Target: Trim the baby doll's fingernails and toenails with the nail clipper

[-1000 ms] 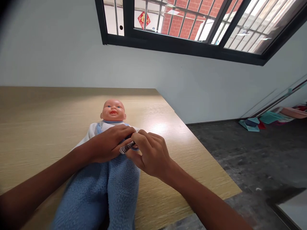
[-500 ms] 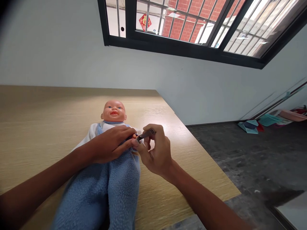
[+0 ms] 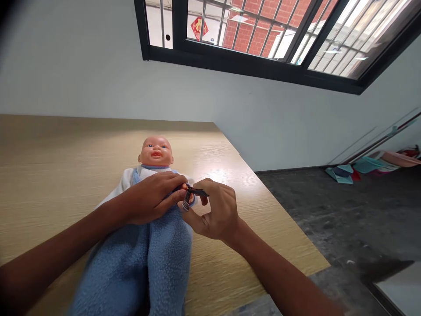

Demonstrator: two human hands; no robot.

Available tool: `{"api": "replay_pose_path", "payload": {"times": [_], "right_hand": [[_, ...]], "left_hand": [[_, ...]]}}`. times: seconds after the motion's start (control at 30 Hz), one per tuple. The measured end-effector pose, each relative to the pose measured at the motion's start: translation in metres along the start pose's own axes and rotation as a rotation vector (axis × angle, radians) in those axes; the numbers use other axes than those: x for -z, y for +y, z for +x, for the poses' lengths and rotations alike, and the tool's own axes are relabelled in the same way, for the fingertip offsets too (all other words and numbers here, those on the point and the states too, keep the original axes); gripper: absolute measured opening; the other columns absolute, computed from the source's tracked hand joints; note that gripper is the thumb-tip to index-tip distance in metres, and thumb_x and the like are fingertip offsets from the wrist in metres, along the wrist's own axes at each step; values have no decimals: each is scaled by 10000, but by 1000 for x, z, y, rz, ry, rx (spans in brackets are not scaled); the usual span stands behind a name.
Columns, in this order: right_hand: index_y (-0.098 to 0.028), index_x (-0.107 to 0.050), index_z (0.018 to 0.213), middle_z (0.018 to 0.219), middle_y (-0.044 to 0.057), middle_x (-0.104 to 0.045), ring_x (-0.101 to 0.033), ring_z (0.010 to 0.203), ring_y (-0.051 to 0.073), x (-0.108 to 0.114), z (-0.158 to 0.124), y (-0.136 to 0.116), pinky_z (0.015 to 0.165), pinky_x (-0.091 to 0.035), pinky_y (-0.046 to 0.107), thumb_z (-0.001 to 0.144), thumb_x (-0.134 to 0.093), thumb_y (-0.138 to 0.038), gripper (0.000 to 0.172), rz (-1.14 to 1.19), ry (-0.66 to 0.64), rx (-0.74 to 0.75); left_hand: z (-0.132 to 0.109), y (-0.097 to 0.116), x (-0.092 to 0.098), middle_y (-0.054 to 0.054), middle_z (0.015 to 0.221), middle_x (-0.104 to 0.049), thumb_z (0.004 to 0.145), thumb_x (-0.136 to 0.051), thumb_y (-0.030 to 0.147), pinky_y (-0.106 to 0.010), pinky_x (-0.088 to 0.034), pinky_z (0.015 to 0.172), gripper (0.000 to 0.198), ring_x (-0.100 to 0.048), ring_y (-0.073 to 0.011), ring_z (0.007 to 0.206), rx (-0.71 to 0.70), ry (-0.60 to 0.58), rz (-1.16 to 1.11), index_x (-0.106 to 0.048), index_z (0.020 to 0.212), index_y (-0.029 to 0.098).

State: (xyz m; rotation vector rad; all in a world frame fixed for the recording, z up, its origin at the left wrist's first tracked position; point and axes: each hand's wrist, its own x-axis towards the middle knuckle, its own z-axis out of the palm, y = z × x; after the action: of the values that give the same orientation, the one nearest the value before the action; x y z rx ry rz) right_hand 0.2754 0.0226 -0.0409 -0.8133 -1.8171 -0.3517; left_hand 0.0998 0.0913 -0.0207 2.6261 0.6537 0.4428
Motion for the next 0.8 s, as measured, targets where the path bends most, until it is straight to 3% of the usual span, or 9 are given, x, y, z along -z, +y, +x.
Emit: {"api": "replay_pose_path", "payload": {"times": [0.57,0.8], "right_hand": [[-136,-490,1027,687,-25,-521,-480,582,86,-3,-1,9,513,-415,222,831,-628,-127,240,15,-99,166],[-139,-470,1030,708,-24,-519,-456,565,71,-3,-1,7,506,-391,218,835,-622,-138,246,32,-110,85]], "left_hand": [[0,-1,0,-22,894,-599,998,-234,431,-293,-388,835,420,-518,-119,858,14,-5,-12,-559,931,173],[0,-2,0,-21,908,-604,998,-230,434,-305,-391,836,427,-520,-120,864,13,-7,-16,-568,953,177]]}}
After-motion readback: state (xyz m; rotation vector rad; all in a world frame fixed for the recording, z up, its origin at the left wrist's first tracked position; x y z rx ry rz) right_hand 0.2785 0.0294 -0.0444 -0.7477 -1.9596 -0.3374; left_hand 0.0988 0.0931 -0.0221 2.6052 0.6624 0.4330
